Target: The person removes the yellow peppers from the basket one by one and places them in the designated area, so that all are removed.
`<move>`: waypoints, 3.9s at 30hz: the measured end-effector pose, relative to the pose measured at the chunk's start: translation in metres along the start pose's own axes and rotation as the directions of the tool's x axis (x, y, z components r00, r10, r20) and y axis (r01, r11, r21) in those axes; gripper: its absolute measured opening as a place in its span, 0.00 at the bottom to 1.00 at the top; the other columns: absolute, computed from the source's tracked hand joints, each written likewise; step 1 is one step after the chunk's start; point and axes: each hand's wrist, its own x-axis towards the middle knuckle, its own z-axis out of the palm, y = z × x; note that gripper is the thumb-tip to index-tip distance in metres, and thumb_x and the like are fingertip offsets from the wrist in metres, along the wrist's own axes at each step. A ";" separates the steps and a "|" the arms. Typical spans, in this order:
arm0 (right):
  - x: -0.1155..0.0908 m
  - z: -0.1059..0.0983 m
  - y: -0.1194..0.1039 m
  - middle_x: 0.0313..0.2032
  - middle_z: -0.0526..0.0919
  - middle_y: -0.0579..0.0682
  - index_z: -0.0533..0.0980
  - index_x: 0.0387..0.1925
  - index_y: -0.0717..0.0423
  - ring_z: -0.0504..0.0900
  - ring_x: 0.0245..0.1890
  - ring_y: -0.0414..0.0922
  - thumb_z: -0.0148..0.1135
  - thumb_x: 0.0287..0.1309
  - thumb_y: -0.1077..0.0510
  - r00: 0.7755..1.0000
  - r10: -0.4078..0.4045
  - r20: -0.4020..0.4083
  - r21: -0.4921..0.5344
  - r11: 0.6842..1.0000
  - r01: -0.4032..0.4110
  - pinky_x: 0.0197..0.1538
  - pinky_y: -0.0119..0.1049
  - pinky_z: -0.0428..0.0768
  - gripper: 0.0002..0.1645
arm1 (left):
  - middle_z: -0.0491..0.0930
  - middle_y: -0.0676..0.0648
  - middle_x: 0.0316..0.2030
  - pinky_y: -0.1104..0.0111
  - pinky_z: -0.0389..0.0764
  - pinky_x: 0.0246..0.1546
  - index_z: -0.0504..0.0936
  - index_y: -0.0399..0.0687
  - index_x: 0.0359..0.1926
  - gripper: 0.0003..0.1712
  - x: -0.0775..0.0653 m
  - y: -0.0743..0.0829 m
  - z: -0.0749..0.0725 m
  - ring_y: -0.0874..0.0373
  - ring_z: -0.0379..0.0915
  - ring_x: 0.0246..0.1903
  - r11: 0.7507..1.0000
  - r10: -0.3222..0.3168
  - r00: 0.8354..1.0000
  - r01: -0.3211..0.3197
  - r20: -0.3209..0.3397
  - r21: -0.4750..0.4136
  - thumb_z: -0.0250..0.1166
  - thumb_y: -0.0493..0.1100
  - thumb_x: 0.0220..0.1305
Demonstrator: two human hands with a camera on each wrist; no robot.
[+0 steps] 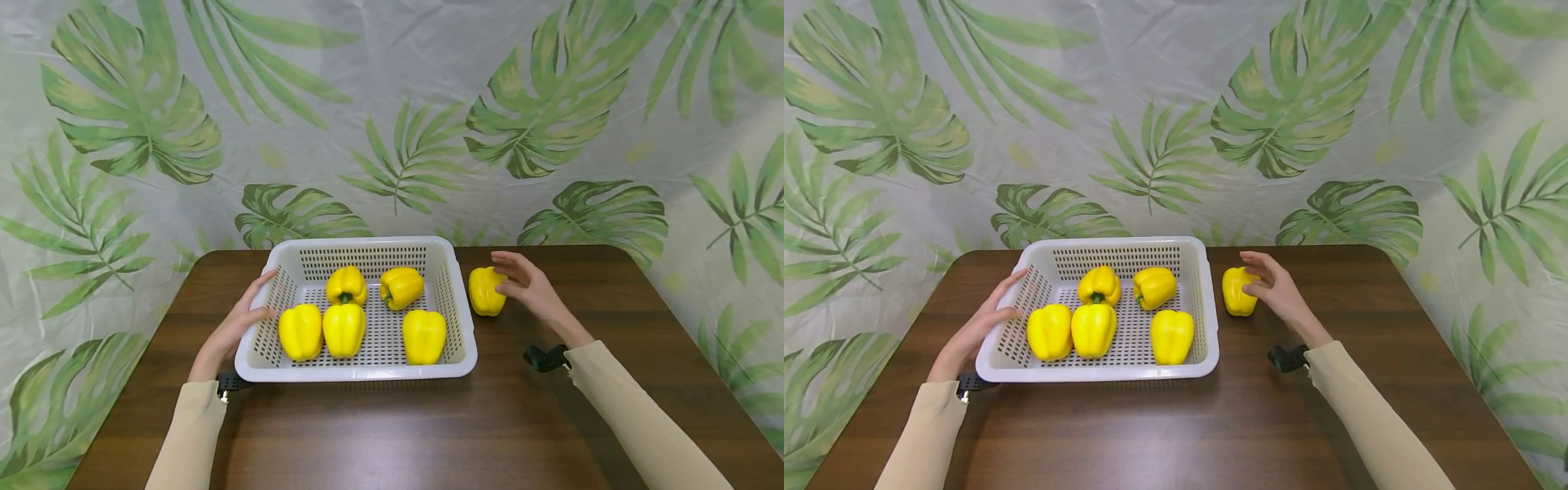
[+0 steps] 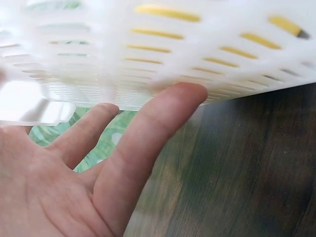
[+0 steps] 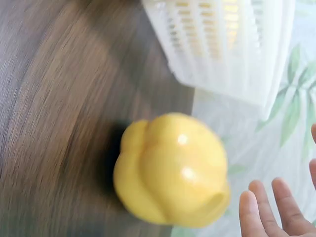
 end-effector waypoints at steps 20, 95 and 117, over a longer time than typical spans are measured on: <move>0.009 0.047 -0.047 0.65 0.61 0.65 0.60 0.66 0.63 0.66 0.60 0.65 0.54 0.61 0.71 0.981 -0.022 0.192 0.080 0.997 0.006 0.51 0.36 0.76 0.32 | 0.38 0.35 0.72 0.40 0.74 0.41 0.43 0.60 0.75 0.43 -0.001 0.002 0.001 0.28 0.48 0.63 1.000 -0.005 1.000 0.005 -0.010 0.008 0.49 0.31 0.65; 0.068 0.184 -0.054 0.67 0.62 0.55 0.67 0.65 0.53 0.65 0.60 0.53 0.57 0.63 0.58 0.753 0.240 0.613 -0.157 0.971 -0.182 0.57 0.48 0.70 0.29 | 0.39 0.38 0.72 0.40 0.74 0.41 0.44 0.63 0.75 0.43 0.000 -0.002 0.001 0.28 0.50 0.63 0.999 -0.026 0.999 0.026 -0.029 0.033 0.49 0.32 0.65; 0.071 0.191 -0.040 0.65 0.63 0.55 0.66 0.66 0.46 0.68 0.55 0.53 0.60 0.59 0.64 0.725 0.278 0.630 -0.098 0.955 -0.282 0.56 0.51 0.70 0.33 | 0.38 0.38 0.73 0.40 0.73 0.42 0.43 0.61 0.75 0.43 0.000 -0.001 0.001 0.28 0.49 0.63 1.000 -0.014 1.000 0.014 -0.023 0.020 0.48 0.31 0.65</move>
